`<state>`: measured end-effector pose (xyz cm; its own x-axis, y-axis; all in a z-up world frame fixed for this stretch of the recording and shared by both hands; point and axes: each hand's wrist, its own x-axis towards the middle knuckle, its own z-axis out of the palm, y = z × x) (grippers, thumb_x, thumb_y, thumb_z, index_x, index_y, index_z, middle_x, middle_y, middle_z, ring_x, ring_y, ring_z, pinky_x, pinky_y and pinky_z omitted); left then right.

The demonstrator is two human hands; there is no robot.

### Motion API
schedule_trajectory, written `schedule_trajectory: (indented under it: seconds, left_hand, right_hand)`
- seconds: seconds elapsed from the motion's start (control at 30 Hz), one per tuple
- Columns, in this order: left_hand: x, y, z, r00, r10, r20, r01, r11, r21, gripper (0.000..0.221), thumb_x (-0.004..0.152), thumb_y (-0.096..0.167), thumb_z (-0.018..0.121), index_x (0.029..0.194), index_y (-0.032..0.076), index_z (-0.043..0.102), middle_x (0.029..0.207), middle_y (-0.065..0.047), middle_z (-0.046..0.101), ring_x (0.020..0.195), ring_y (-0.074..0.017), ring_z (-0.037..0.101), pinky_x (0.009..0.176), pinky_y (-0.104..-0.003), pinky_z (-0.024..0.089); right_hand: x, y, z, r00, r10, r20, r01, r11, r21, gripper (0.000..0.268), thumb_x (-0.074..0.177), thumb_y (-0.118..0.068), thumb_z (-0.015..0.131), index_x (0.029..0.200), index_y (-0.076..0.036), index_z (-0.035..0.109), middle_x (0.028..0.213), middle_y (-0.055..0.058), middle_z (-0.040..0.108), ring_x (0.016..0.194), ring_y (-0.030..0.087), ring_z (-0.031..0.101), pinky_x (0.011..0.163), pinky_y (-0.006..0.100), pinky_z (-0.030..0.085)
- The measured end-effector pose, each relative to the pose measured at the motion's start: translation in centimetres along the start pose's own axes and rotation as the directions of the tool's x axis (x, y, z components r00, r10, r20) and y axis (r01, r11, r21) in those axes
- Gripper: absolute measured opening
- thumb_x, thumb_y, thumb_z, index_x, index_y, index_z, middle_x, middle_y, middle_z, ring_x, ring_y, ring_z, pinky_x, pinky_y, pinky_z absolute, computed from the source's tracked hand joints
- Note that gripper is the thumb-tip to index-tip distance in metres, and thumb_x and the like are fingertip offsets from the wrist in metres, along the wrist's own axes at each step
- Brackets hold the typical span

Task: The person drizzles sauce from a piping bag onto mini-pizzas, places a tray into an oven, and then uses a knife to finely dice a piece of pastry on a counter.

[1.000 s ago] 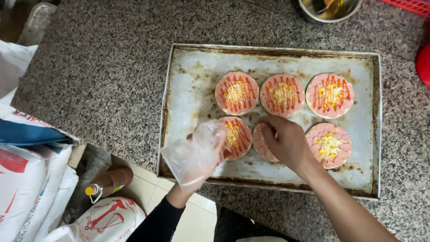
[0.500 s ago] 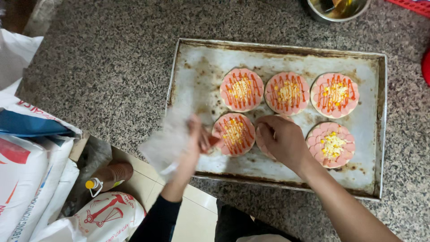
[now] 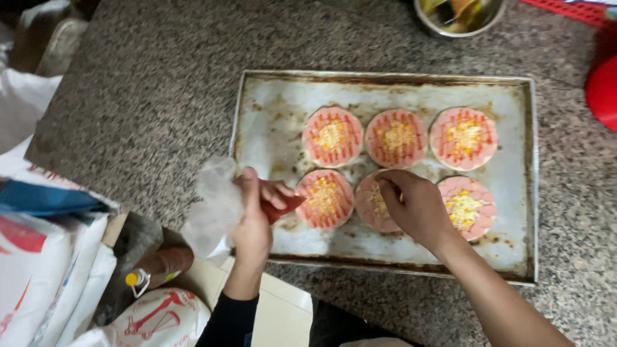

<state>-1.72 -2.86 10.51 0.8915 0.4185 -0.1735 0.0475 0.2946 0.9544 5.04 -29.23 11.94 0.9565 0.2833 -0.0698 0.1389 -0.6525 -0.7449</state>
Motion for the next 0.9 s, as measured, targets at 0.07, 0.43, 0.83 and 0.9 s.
schedule_trajectory:
  seconds: [0.07, 0.43, 0.83, 0.9]
  left_hand:
    - [0.5, 1.7, 2.3, 1.0, 0.001, -0.001, -0.001, 0.996, -0.086, 0.048, 0.107, 0.044, 0.048, 0.072, 0.012, 0.046, 0.061, -0.006, 0.055, 0.071, -0.0175, 0.066, 0.079, -0.034, 0.057]
    - [-1.8, -5.6, 13.1, 0.902, -0.217, 0.374, 0.135, 0.963, 0.233, 0.047, 0.109, 0.036, 0.047, 0.075, 0.006, 0.054, 0.073, -0.009, 0.068, 0.061, -0.0168, 0.058, 0.056, -0.03, 0.047]
    - [1.3, -10.7, 12.5, 0.882, -0.276, 0.381, 0.217, 0.957, 0.191, 0.043, 0.111, 0.034, 0.048, 0.084, 0.001, 0.055, 0.079, -0.013, 0.066, 0.066, -0.0224, 0.057, 0.06, -0.035, 0.046]
    - [0.3, -10.5, 12.8, 0.87, -0.249, 0.427, 0.18, 0.964, 0.196, 0.043, 0.111, 0.034, 0.048, 0.085, 0.0, 0.055, 0.08, -0.014, 0.066, 0.067, -0.0233, 0.057, 0.06, -0.035, 0.046]
  right_hand:
    - [-0.1, 1.0, -1.2, 0.999, 0.047, -0.022, -0.048, 0.998, -0.034, 0.021, 0.093, -0.016, 0.065, 0.109, -0.007, 0.075, 0.086, 0.017, 0.075, 0.061, 0.029, 0.07, 0.057, 0.04, 0.054]
    - [-2.5, 6.1, -6.3, 0.96, 0.184, -0.213, -0.193, 0.981, -0.02, 0.02, 0.095, -0.014, 0.065, 0.11, -0.004, 0.074, 0.09, 0.017, 0.076, 0.062, 0.025, 0.071, 0.059, 0.037, 0.055]
    - [-4.3, 7.3, -6.9, 0.938, 0.272, -0.212, -0.273, 0.962, 0.025, 0.021, 0.095, -0.016, 0.065, 0.11, -0.005, 0.075, 0.09, 0.017, 0.076, 0.062, 0.025, 0.072, 0.059, 0.037, 0.055]
    - [-4.5, 7.4, -6.9, 0.938, 0.276, -0.208, -0.277, 0.961, 0.024, 0.021, 0.095, -0.016, 0.066, 0.109, -0.005, 0.075, 0.088, 0.017, 0.076, 0.061, 0.025, 0.071, 0.059, 0.037, 0.055]
